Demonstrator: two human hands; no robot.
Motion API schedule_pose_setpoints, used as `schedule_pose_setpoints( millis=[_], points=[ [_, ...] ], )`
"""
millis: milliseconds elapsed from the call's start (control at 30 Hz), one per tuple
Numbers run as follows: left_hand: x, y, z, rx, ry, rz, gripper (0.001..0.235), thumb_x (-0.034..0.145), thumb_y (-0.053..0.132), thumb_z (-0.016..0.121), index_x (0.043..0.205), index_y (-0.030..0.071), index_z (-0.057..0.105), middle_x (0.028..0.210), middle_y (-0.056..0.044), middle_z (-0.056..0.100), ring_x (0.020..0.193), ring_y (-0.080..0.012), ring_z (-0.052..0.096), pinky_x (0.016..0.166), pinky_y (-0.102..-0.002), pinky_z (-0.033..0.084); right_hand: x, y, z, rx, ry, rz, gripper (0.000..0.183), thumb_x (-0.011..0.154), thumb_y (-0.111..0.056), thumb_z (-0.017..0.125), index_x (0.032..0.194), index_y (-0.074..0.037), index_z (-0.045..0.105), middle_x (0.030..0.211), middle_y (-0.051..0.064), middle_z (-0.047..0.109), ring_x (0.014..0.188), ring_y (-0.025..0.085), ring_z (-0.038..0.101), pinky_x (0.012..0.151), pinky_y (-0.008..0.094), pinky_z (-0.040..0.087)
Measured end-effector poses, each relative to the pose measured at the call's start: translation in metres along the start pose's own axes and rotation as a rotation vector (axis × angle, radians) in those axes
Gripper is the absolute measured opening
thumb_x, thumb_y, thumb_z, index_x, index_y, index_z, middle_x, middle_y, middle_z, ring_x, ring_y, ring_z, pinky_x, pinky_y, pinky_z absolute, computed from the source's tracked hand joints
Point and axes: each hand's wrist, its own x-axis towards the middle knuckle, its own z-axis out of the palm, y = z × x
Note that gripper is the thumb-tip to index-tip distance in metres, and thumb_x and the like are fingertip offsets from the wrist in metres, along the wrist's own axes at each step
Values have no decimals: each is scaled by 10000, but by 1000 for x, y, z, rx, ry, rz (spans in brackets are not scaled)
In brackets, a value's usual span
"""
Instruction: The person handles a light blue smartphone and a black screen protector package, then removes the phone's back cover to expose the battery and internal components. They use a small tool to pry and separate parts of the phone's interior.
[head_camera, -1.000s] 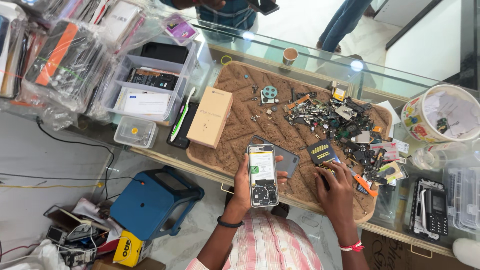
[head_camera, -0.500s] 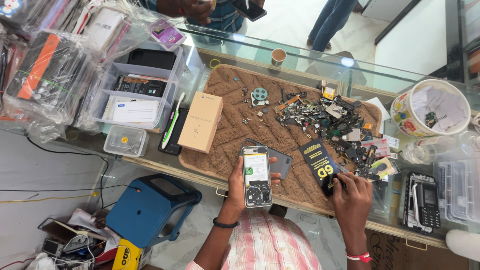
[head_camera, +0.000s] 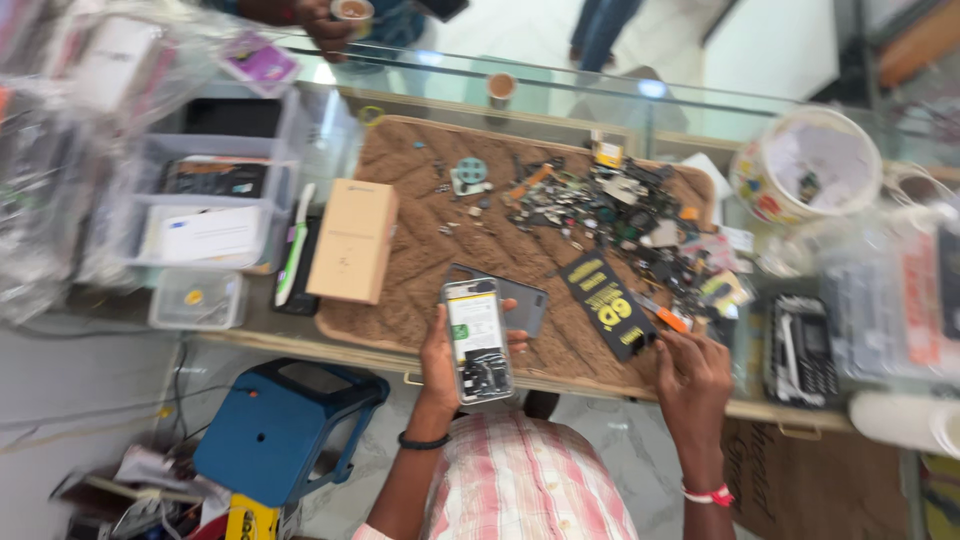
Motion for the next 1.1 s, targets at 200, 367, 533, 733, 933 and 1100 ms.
schedule_pose_setpoints(
  millis=[200,367,533,733,933,1100],
  points=[
    [-1,-4,6,78,23,-27,794,1060,606,325,1503,-47,419,1430,-326,541,1077,-449,684,934,-561,585,-10,17,-14,-29,47,67,130,900,-51,754,1028,-36,734,1064,117,719,1033,318,643,910,432,507],
    [0,-6,8,111,21,-17,783,1075,588,321,1512,-54,415,1437,-340,530,1077,-469,677,933,-570,574,-13,34,-26,-87,86,108,150,887,-31,745,1037,-28,736,1067,128,719,1021,331,636,904,443,500],
    [-1,-4,5,163,55,-34,807,1061,595,320,1509,-70,408,1443,-345,524,1085,-484,669,942,-581,567,-8,61,-36,-127,179,166,117,928,-44,743,1042,-27,722,1060,133,710,1014,327,634,897,438,498],
    [-3,-8,0,142,55,-35,789,1051,597,349,1539,-22,390,1449,-340,518,1092,-486,660,942,-581,565,2,84,-44,-250,189,194,123,949,-26,726,1072,-10,722,1062,142,702,984,338,612,892,455,481],
    [-4,-6,-2,92,36,-4,770,1067,589,329,1545,-12,392,1409,-348,534,1075,-481,671,933,-588,574,20,67,-30,-193,112,105,124,922,-59,731,1039,-18,739,1077,125,707,1019,331,615,897,436,498],
    [-4,-6,-3,76,54,-13,789,1059,600,317,1527,-29,401,1402,-332,546,1063,-462,685,924,-574,585,28,50,-22,-119,37,83,143,914,-81,738,1044,-22,751,1058,124,706,1020,326,617,890,436,496]
  ],
)
